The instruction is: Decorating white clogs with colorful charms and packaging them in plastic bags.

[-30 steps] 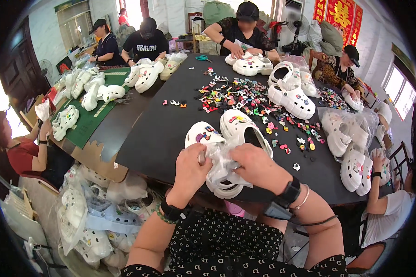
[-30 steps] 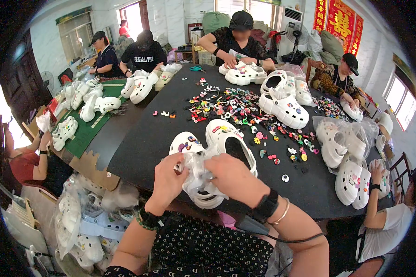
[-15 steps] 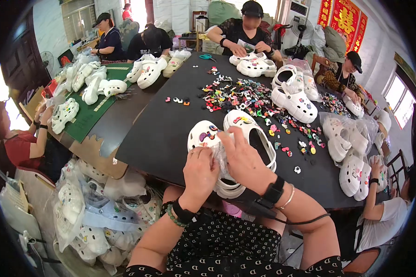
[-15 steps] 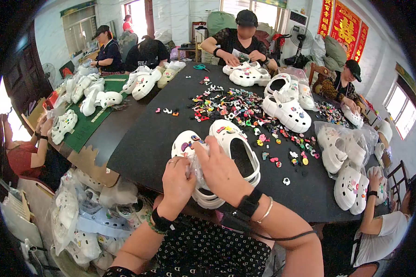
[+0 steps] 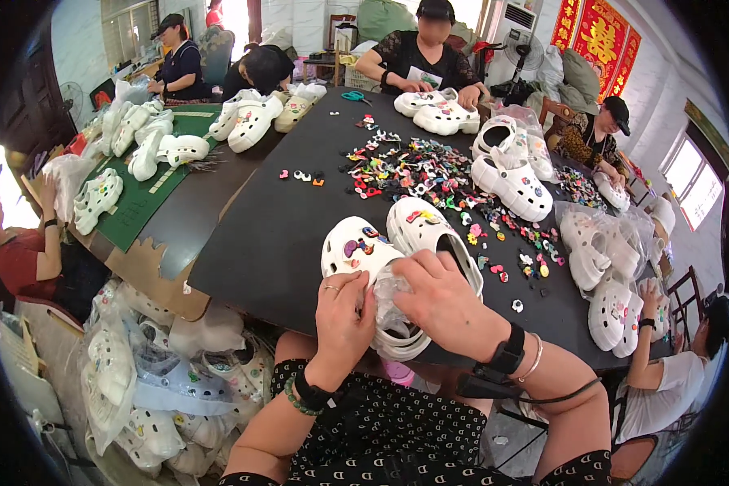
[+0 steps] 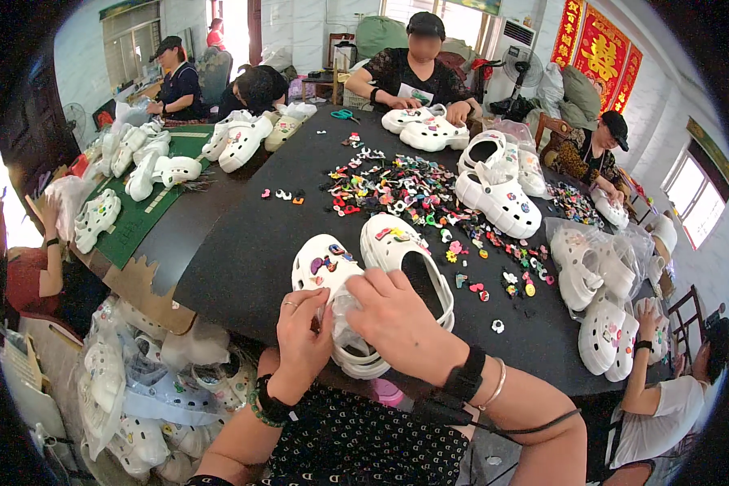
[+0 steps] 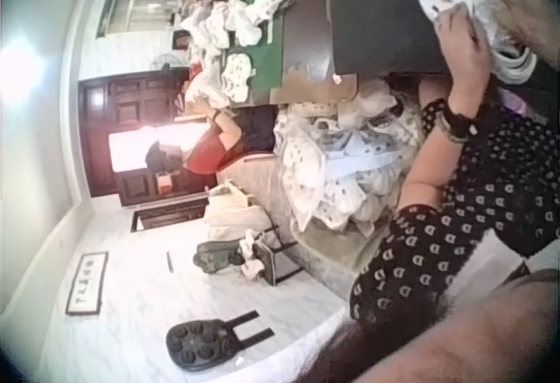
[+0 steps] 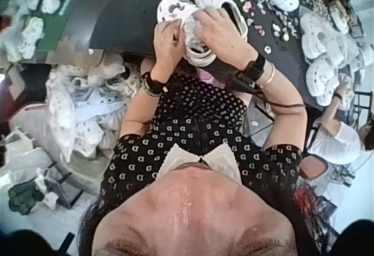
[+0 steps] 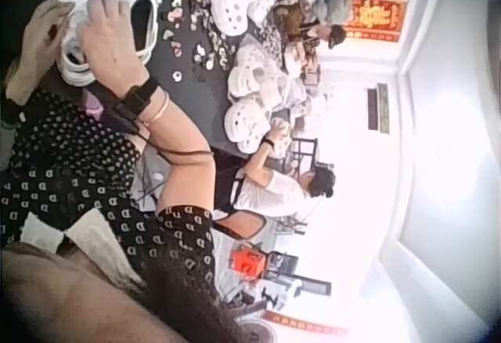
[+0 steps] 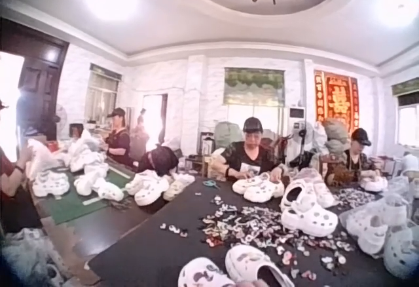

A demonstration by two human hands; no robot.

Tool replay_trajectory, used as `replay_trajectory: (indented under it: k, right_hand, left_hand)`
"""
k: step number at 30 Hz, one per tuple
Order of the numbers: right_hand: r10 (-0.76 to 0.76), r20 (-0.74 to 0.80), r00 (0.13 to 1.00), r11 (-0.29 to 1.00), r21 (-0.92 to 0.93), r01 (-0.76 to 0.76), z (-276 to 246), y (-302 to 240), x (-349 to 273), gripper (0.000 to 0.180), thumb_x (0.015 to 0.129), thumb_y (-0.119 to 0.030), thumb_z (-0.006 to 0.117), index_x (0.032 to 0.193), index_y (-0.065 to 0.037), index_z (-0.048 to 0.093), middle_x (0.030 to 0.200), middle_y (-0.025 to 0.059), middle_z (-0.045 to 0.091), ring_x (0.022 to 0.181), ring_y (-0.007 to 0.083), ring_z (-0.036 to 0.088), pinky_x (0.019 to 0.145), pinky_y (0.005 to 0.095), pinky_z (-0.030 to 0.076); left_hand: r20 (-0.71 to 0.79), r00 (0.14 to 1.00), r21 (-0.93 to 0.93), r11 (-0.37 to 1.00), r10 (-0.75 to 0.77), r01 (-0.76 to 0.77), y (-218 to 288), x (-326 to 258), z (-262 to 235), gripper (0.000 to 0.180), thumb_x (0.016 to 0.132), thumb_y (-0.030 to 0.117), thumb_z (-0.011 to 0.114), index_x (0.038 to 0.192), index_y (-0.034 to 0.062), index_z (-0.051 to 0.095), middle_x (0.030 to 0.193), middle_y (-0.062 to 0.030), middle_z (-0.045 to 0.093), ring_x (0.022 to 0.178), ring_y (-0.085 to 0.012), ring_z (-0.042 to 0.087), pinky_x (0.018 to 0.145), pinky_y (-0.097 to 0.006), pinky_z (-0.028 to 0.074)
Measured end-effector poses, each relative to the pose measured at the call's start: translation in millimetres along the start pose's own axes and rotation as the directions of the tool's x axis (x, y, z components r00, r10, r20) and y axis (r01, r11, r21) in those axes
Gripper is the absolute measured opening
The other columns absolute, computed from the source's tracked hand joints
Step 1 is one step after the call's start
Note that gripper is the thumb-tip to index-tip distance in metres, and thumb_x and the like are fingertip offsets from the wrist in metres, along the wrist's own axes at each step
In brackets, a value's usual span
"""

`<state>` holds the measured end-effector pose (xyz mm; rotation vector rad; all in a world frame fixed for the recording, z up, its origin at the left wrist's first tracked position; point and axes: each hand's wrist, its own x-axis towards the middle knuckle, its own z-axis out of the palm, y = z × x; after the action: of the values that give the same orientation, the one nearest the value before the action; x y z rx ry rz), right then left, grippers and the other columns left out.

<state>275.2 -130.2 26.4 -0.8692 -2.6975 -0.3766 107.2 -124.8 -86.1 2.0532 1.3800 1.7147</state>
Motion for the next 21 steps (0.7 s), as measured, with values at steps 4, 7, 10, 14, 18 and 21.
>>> replay_trajectory:
  k: [4,7,10,14,18,21]
  right_hand:
    - [-0.035,-0.077,0.996,0.999,0.012,0.036,17,7,9,0.009,0.074,-0.011,0.061,0.081,-0.005,0.061,0.102,0.0110,0.050,0.101,0.0281,0.049,0.082,0.0376,0.045]
    - [0.040,-0.038,0.998,0.997,0.060,-0.038,39,14,14,0.011,0.074,-0.012,0.062,0.081,-0.003,0.061,0.101,0.0110,0.050,0.100,0.0282,0.050,0.081,0.0360,0.047]
    - [0.082,0.010,0.997,0.996,-0.024,-0.082,48,17,28,0.013,0.074,-0.011,0.062,0.083,-0.002,0.061,0.101,0.0116,0.050,0.099,0.0279,0.050,0.079,0.0345,0.050]
    - [0.102,-0.032,0.994,0.995,0.018,-0.101,51,20,28,0.015,0.072,-0.009,0.063,0.084,0.000,0.062,0.100,0.0129,0.051,0.098,0.0283,0.050,0.077,0.0340,0.051]
    - [0.037,-0.043,0.998,0.993,0.115,-0.032,29,20,22,0.018,0.069,-0.008,0.066,0.084,0.001,0.062,0.102,0.0141,0.054,0.098,0.0294,0.051,0.079,0.0338,0.050]
    - [0.035,0.111,0.993,0.950,0.305,-0.067,13,21,11,0.026,0.074,-0.010,0.072,0.094,0.001,0.060,0.104,0.0128,0.052,0.103,0.0306,0.050,0.087,0.0376,0.047]
  left_hand:
    - [0.004,0.999,0.023,0.999,0.044,-0.044,1,1,-1,0.029,0.077,0.000,0.068,0.105,-0.0027,0.063,0.099,-0.0150,0.062,0.094,-0.0336,0.058,0.084,-0.041,0.048]
    - [0.009,0.999,0.039,0.998,0.054,-0.054,2,2,0,0.028,0.077,-0.001,0.068,0.105,-0.0032,0.063,0.100,-0.0154,0.061,0.094,-0.0340,0.058,0.084,-0.042,0.048]
    - [0.011,0.998,0.039,0.997,0.059,-0.060,-1,4,2,0.027,0.076,-0.001,0.068,0.102,-0.0029,0.062,0.099,-0.0158,0.061,0.093,-0.0343,0.058,0.083,-0.042,0.049]
    - [0.024,1.000,0.055,0.998,-0.011,0.010,4,7,2,0.027,0.074,0.000,0.068,0.100,-0.0019,0.061,0.097,-0.0163,0.060,0.093,-0.0349,0.057,0.081,-0.042,0.049]
    - [0.040,0.999,0.114,0.993,0.026,-0.031,5,7,0,0.029,0.074,0.000,0.069,0.101,-0.0013,0.061,0.096,-0.0166,0.059,0.091,-0.0354,0.057,0.079,-0.043,0.048]
    - [0.049,0.999,0.120,0.993,0.012,-0.018,9,7,1,0.029,0.074,0.001,0.069,0.101,-0.0010,0.061,0.095,-0.0162,0.059,0.090,-0.0348,0.056,0.080,-0.042,0.048]
